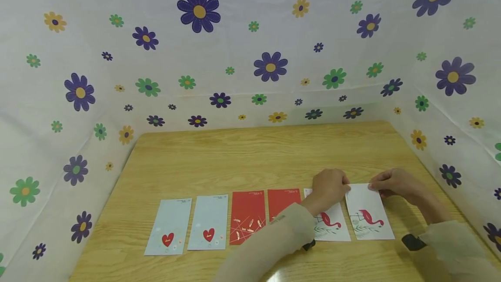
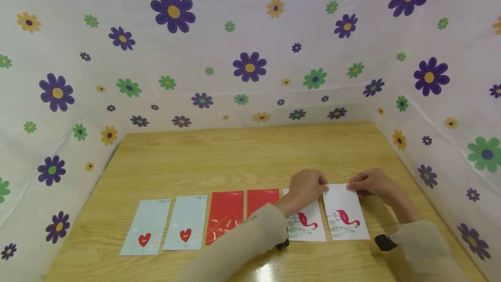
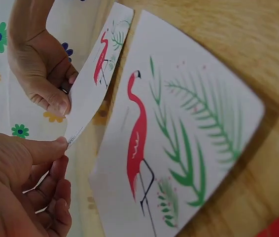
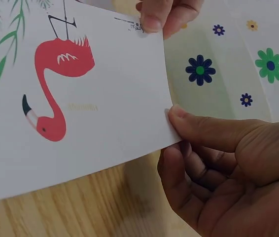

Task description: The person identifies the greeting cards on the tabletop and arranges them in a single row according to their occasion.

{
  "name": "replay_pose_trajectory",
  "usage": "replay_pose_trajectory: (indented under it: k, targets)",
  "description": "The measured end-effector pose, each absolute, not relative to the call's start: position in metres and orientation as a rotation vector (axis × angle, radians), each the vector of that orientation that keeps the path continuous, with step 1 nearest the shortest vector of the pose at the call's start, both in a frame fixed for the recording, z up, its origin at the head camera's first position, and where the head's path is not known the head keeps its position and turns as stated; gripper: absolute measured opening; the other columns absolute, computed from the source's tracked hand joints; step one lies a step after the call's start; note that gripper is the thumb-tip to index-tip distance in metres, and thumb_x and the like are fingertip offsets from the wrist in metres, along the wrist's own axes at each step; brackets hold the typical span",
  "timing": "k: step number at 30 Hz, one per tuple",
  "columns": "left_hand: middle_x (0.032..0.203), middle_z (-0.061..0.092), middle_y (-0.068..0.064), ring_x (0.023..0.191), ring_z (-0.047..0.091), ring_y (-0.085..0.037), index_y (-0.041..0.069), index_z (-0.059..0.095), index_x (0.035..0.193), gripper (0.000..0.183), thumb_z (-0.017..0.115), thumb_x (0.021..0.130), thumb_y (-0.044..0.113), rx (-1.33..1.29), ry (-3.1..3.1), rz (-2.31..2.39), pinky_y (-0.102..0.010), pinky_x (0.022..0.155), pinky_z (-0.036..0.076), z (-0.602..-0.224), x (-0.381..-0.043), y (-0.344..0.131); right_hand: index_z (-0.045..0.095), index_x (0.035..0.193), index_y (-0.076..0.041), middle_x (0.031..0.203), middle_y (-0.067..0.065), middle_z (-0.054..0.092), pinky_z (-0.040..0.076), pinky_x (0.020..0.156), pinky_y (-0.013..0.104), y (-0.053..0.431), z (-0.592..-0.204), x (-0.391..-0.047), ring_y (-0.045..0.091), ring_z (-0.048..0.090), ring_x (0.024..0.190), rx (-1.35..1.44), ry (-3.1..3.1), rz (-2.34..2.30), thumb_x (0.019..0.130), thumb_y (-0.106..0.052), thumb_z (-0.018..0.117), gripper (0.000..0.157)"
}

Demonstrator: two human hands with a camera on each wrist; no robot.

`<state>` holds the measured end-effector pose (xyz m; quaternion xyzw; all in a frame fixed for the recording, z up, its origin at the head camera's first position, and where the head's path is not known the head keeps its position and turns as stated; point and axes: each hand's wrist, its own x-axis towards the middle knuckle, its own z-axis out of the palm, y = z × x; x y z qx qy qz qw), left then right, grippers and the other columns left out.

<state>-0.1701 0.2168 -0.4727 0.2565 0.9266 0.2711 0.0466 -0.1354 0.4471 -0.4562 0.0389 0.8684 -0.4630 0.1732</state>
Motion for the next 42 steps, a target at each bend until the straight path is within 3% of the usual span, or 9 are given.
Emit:
replay_pose_trajectory:
  k: [14, 23, 42]
  targets:
    - [0.085, 0.070, 0.018, 0.076, 0.053, -0.003, 0.030, 0.080, 0.093, 0.006, 0.080, 0.092, 0.036, 0.886, 2.961, 0.562, -0.020, 0.069, 0.035, -0.490, -0.175, 0.221, 0.075, 0.094, 0.008, 0.084, 0.006, 0.071, 0.055, 0.062, 0.028, 0.430, -0.464, -0.134, 0.018, 0.062, 0.074, 0.156, 2.684, -1.101, 0.090, -0.014, 0.079, 0.022]
    - [0.094, 0.072, 0.017, 0.089, 0.059, -0.007, 0.032, 0.081, 0.098, 0.011, 0.078, 0.093, 0.041, 0.897, 2.979, 0.403, -0.023, 0.074, 0.039, -0.494, -0.175, 0.224, 0.075, 0.092, 0.005, 0.079, 0.002, 0.068, 0.048, 0.058, 0.026, 0.425, -0.469, -0.135, 0.018, 0.058, 0.072, 0.172, 2.774, -0.960, 0.091, -0.014, 0.078, 0.020]
    - [0.091, 0.070, 0.016, 0.086, 0.057, -0.007, 0.033, 0.080, 0.093, 0.009, 0.079, 0.092, 0.042, 0.846, 2.994, 0.366, -0.024, 0.074, 0.040, -0.493, -0.174, 0.225, 0.070, 0.095, 0.007, 0.082, 0.006, 0.067, 0.048, 0.058, 0.025, 0.421, -0.471, -0.138, 0.019, 0.057, 0.073, 0.169, 2.813, -0.921, 0.091, -0.013, 0.078, 0.022]
